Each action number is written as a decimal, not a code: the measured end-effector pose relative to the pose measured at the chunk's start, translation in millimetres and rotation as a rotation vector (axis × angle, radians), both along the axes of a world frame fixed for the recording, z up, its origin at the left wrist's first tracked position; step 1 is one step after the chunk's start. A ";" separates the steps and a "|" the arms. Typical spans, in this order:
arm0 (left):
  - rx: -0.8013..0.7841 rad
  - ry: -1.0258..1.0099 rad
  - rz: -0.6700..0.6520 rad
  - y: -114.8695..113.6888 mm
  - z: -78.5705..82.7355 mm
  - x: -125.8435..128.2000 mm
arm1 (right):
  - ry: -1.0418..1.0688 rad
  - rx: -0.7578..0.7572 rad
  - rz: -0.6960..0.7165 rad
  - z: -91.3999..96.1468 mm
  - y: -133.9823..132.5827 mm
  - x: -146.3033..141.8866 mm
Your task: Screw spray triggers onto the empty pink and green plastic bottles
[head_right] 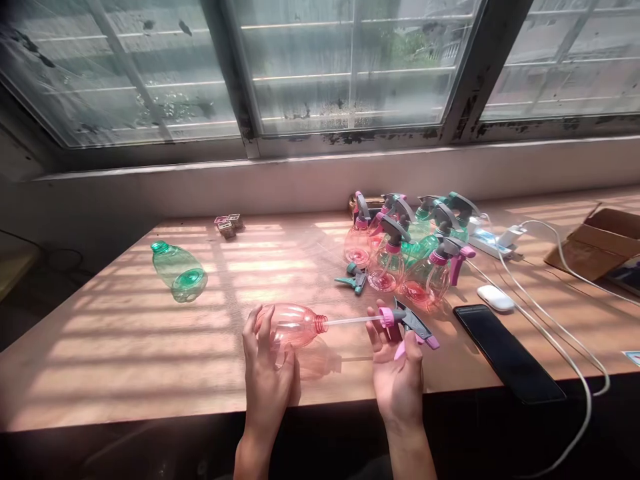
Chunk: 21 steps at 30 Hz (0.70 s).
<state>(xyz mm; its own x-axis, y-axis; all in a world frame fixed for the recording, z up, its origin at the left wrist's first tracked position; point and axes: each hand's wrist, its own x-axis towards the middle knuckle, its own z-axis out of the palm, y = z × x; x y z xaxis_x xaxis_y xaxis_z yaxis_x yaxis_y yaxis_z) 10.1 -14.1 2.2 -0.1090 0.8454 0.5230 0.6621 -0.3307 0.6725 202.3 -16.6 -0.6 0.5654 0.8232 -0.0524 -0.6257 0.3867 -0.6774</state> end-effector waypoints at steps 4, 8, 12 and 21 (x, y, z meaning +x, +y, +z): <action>0.000 0.045 -0.009 2.1 -2.4 0.6 | -0.106 -0.015 0.106 -5.0 -4.2 -4.2; -0.032 0.011 -0.075 3.9 -6.3 -3.4 | -0.265 -0.138 0.235 -13.4 -8.4 -5.6; -0.125 -0.092 -0.194 2.7 -4.3 -6.3 | -0.437 -0.178 0.306 -15.3 -7.7 -5.1; -0.272 -0.641 -0.103 8.4 -5.9 -7.6 | -0.446 -0.223 0.413 6.6 -12.0 -9.9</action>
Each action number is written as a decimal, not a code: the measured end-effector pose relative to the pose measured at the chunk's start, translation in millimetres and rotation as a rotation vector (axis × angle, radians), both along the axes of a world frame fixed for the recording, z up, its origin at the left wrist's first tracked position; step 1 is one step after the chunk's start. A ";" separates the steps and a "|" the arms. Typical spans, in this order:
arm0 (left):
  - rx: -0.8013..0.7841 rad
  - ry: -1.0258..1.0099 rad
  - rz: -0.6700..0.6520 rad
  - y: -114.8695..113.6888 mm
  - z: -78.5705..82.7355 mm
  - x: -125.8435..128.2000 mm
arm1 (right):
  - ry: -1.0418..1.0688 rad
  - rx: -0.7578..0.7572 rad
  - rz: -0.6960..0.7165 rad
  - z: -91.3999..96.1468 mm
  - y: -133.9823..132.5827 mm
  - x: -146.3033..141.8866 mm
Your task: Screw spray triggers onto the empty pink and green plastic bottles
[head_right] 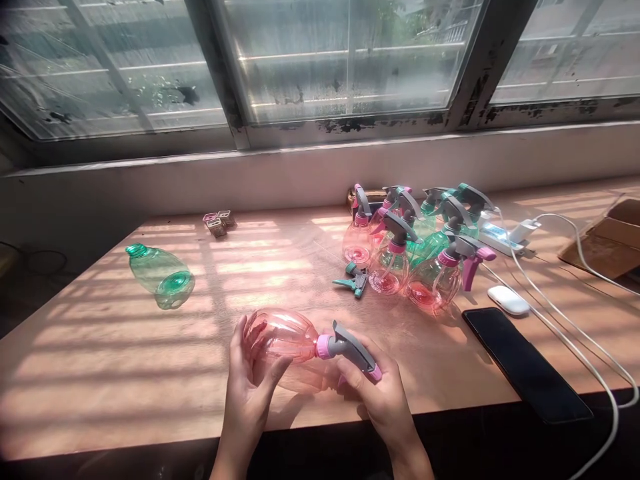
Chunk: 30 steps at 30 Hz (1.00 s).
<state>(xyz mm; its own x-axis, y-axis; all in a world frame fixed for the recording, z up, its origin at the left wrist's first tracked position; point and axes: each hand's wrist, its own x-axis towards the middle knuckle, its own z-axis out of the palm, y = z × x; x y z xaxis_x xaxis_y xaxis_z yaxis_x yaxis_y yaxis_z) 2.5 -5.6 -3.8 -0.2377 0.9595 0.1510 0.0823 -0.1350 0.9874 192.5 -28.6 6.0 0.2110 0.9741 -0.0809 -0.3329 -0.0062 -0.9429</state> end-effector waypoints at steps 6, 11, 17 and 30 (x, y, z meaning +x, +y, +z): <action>-0.038 -0.053 0.008 -1.4 5.2 0.1 | 0.038 -0.043 0.031 4.6 -2.4 -6.1; -0.033 -0.067 0.018 -4.5 10.5 1.0 | 0.005 -0.010 0.036 2.7 -2.3 -7.1; -0.050 -0.162 0.065 -3.2 14.5 -0.5 | -0.082 -0.006 0.088 7.8 -0.1 -8.5; 0.029 -0.169 -0.100 -0.8 2.4 -4.3 | -0.046 0.009 0.031 6.0 -1.2 -12.4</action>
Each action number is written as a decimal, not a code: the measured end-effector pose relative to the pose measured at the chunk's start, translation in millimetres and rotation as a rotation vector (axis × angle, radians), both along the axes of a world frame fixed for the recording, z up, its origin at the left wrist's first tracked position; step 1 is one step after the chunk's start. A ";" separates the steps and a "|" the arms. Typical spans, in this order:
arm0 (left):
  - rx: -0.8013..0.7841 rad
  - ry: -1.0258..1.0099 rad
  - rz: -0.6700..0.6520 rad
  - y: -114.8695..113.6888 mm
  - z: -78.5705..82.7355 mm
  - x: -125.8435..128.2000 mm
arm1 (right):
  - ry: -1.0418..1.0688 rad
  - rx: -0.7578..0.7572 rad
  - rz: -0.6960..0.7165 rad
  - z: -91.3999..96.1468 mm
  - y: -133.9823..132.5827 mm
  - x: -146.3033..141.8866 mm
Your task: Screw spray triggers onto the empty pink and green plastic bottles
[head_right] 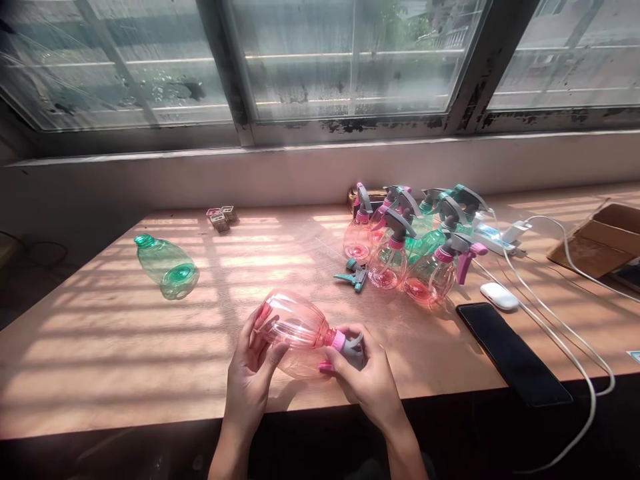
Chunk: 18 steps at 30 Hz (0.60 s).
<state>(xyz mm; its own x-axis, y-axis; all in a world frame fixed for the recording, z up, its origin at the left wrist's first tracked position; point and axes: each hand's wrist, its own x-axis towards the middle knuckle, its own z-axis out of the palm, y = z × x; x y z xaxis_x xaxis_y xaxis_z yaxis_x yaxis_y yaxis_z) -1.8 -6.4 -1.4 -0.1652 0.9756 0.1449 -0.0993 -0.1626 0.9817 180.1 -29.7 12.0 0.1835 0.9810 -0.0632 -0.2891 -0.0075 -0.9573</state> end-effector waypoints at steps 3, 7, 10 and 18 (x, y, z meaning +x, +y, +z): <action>-0.020 -0.001 -0.003 -1.9 -0.6 0.1 | -0.019 0.018 0.043 -1.0 -0.4 0.5; -0.047 0.000 0.101 -3.9 -0.4 0.3 | -0.020 0.022 0.109 -1.3 -2.8 -0.2; -0.066 0.012 0.108 -5.2 3.1 2.9 | 0.002 -0.013 0.101 -1.2 -3.7 -1.2; 0.013 0.037 -0.023 -4.4 2.2 -1.2 | -0.036 0.003 0.035 -0.3 -1.4 -1.2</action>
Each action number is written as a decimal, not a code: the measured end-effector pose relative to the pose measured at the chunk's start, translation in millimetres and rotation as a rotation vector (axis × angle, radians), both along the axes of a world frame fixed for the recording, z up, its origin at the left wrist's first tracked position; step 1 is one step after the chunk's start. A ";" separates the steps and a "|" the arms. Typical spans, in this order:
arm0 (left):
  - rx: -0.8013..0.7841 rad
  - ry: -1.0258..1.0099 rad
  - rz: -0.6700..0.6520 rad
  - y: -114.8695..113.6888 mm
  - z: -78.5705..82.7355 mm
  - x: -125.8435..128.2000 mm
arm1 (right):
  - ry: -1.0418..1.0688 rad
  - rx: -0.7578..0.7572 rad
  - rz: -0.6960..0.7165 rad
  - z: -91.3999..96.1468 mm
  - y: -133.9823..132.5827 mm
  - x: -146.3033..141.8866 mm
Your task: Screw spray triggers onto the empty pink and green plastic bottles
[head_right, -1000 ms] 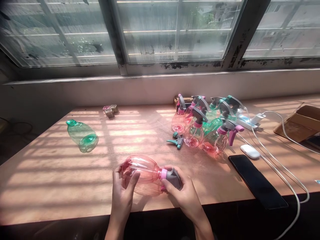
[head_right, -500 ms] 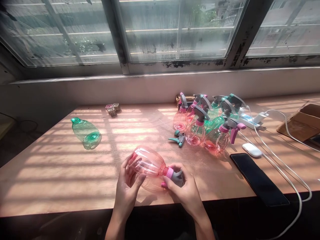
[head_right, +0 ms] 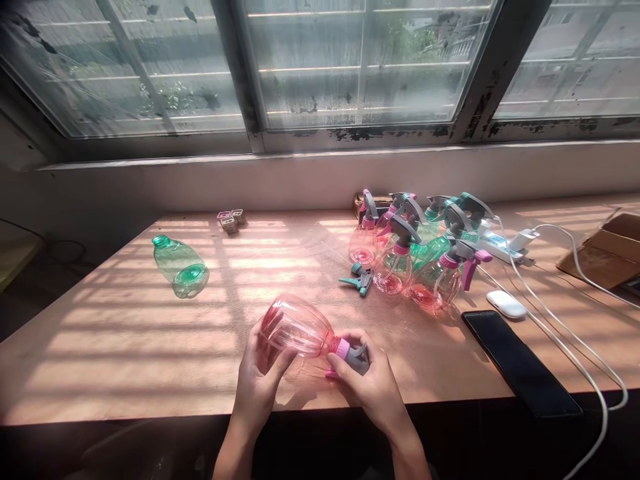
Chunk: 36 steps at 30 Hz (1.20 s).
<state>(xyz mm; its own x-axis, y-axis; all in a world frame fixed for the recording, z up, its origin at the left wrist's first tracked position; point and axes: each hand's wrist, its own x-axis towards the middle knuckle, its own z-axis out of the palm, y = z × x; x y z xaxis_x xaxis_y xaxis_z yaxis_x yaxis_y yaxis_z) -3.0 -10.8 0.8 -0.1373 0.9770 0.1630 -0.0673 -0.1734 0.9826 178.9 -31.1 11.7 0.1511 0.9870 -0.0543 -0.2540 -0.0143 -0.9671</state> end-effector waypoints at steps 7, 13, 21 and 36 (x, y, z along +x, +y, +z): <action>-0.032 -0.085 -0.098 1.6 -3.3 -5.3 | 0.038 0.005 -0.008 -0.1 -1.4 1.2; -0.053 -0.002 -0.032 2.2 -5.7 -1.9 | 0.026 -0.024 -0.026 -1.1 -0.7 0.1; -0.075 0.014 0.029 0.9 -9.3 -1.4 | 0.077 -0.048 -0.025 -3.3 0.2 1.4; -0.011 -0.087 -0.128 -1.1 -15.2 -9.2 | 0.083 -0.102 0.047 -2.9 -3.5 9.5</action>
